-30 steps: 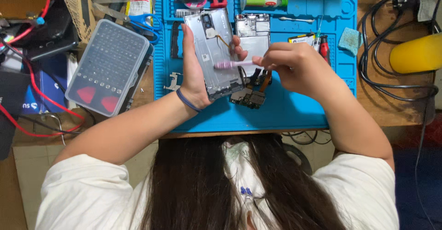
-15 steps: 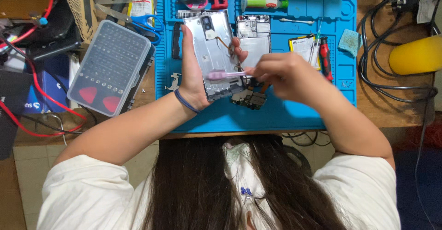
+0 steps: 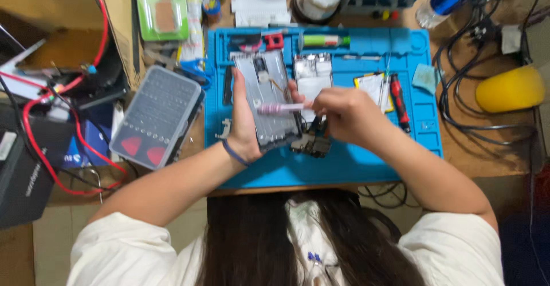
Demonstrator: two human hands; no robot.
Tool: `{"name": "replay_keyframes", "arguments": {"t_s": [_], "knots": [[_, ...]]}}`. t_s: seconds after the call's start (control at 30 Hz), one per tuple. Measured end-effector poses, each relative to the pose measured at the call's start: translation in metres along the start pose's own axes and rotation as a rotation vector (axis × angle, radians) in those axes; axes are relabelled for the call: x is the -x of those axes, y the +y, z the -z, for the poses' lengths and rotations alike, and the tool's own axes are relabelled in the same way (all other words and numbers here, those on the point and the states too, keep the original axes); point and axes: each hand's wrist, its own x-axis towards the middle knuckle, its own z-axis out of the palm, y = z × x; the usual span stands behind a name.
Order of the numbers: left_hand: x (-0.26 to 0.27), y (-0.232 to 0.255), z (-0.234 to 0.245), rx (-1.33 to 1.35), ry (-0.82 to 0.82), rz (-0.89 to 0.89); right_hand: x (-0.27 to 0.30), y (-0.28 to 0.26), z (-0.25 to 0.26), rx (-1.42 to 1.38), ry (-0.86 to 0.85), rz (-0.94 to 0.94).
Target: The person cleans the internal components of a disassembled smartphone using a toothbrush and a syringe. They repeatedly apply liquid from the syringe to the phone's interior and scrub with the toothbrush, focusing on the battery area and circuitry.
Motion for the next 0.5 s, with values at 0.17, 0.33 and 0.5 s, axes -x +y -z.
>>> {"name": "replay_keyframes", "arguments": {"t_s": [0.17,0.33,0.5], "knots": [[-0.002,0.004,0.006,-0.153,-0.057,-0.013,-0.008,-0.004,0.025,-0.232,-0.106,-0.137],[0.005,0.008,-0.001,-0.235,-0.151,-0.022,-0.013,-0.001,0.020,-0.336,-0.118,-0.283],[0.011,0.013,-0.014,-0.297,-0.352,-0.090,-0.013,0.026,0.031,-0.365,-0.151,-0.339]]}}
